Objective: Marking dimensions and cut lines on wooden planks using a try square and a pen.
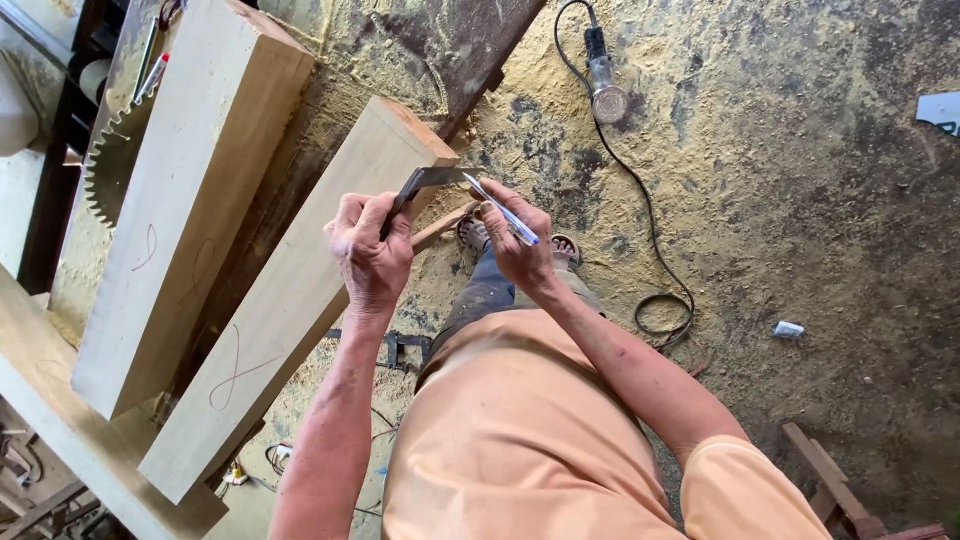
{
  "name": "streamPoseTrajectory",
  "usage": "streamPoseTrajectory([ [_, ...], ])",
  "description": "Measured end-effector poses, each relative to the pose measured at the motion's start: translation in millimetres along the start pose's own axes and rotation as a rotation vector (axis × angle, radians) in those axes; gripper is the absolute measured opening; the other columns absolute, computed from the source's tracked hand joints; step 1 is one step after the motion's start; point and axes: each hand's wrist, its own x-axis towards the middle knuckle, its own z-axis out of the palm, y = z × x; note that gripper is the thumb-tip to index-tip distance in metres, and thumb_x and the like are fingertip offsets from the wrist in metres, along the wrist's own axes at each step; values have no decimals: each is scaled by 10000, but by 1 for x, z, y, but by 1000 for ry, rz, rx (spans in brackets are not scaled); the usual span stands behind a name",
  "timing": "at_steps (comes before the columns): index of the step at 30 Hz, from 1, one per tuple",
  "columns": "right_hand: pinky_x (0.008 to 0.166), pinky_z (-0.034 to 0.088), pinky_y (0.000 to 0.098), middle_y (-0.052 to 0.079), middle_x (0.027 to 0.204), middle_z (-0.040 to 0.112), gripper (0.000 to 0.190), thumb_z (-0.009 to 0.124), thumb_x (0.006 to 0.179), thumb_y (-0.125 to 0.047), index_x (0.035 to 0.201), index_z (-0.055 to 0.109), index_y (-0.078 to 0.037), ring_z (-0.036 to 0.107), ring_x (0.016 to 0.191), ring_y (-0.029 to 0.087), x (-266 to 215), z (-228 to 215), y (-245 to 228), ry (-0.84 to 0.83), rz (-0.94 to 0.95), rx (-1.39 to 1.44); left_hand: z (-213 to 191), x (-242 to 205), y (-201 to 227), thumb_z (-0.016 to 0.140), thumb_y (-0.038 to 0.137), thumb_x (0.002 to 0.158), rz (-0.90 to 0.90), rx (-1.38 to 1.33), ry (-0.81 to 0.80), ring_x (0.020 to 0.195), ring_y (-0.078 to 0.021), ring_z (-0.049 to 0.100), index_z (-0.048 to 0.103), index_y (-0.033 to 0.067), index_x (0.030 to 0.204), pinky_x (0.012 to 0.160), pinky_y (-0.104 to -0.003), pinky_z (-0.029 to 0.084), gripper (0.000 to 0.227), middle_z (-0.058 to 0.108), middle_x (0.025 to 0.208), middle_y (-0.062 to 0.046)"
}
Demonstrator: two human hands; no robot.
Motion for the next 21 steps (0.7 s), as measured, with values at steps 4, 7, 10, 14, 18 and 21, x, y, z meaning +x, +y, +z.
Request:
streamPoseTrajectory([
  [4,798,601,366,134,1069,785,287,658,1002,-155,1279,718,-111,760,853,204,-1,0,9,-2,-12,-31,0,-1,-2,782,271,972,11,10,-2,806,-250,683,736,201,957,819,-305,441,85,577,853,-12],
  [7,872,580,410,142,1078,782,300,656,1005,-162,1295,711,-107,751,936,249,2,0,10,-16,-28,-47,0,-1,-2,780,269,974,16,8,-5,805,-267,681,735,195,968,817,-311,442,87,572,854,-21],
  [10,955,552,454,147,1091,780,302,647,1014,-168,1303,708,-105,737,1034,288,4,1,7,-23,-47,-58,0,-1,0,779,264,973,21,14,-4,801,-275,678,735,193,976,815,-315,442,83,567,852,-24],
  [14,1014,518,461,135,1111,779,305,637,1023,-184,1313,701,-115,718,1095,276,3,3,11,-27,-37,-53,-1,0,1,780,269,967,22,17,-2,804,-272,679,735,197,975,811,-321,445,85,571,851,-25],
  [18,1039,502,474,153,1121,773,308,651,1017,-171,1313,702,-101,695,1146,305,4,4,12,-27,-48,-51,-3,0,3,778,263,974,22,25,-7,812,-269,679,734,201,983,812,-321,443,77,571,856,-20],
  [21,1010,516,478,136,1111,776,315,641,1024,-189,1328,695,-130,725,1070,292,7,5,12,-37,-45,-72,-2,0,4,776,273,976,18,24,-7,816,-262,680,738,200,983,808,-316,435,82,570,851,-17],
])
